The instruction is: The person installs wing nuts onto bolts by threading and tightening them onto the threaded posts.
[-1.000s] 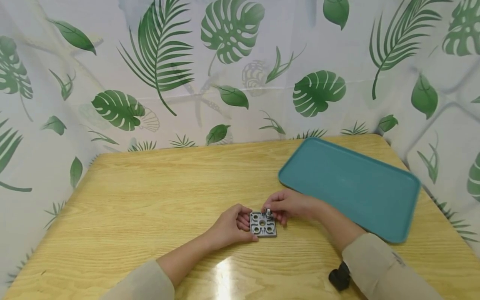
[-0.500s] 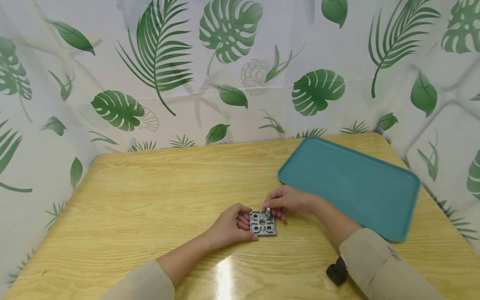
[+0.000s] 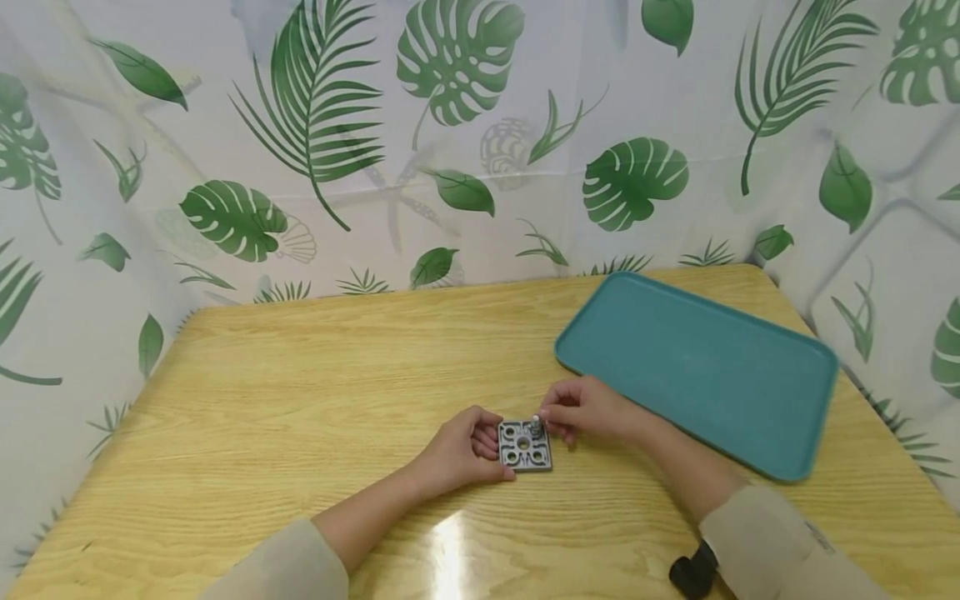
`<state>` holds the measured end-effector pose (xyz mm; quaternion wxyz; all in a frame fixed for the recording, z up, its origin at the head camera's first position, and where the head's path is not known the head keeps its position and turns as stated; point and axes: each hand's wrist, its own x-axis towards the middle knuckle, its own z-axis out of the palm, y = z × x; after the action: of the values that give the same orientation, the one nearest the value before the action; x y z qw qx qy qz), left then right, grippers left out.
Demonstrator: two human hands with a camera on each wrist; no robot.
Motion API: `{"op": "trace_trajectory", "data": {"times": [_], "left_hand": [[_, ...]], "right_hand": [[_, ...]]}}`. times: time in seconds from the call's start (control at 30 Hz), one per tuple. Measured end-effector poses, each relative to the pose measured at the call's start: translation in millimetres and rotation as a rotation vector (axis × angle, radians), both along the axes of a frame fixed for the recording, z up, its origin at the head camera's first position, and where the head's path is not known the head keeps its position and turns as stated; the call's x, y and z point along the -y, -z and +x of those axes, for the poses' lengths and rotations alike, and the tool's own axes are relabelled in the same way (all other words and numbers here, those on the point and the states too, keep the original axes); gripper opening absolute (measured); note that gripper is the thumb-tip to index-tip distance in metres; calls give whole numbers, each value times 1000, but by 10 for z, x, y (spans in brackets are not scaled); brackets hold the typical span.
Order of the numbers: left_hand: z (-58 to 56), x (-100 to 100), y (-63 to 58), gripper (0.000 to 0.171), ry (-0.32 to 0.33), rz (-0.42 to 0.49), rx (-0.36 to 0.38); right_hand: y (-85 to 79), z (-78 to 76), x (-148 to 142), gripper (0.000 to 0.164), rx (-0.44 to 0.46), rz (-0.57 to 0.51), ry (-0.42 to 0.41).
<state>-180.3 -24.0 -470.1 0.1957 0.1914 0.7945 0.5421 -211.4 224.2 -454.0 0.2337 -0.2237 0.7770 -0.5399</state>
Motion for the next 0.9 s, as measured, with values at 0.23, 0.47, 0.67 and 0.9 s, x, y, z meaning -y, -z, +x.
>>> {"op": "trace_trajectory", "data": {"times": [0.23,0.47,0.67,0.9], "left_hand": [[-8,3,7,63,2,-1,0],[-10,4,2,63,7,-5,-10],[-15,3,3,63,13,-4,-21],[-14,1,-6,64,12,-10,-17]], "right_hand": [[-5,148,6,14,-124,70,84],[-43,236,74,13,-176,128,124],[-36,149,-16,20,7,51,79],[8,-64,-89,37,317,-41,85]]}}
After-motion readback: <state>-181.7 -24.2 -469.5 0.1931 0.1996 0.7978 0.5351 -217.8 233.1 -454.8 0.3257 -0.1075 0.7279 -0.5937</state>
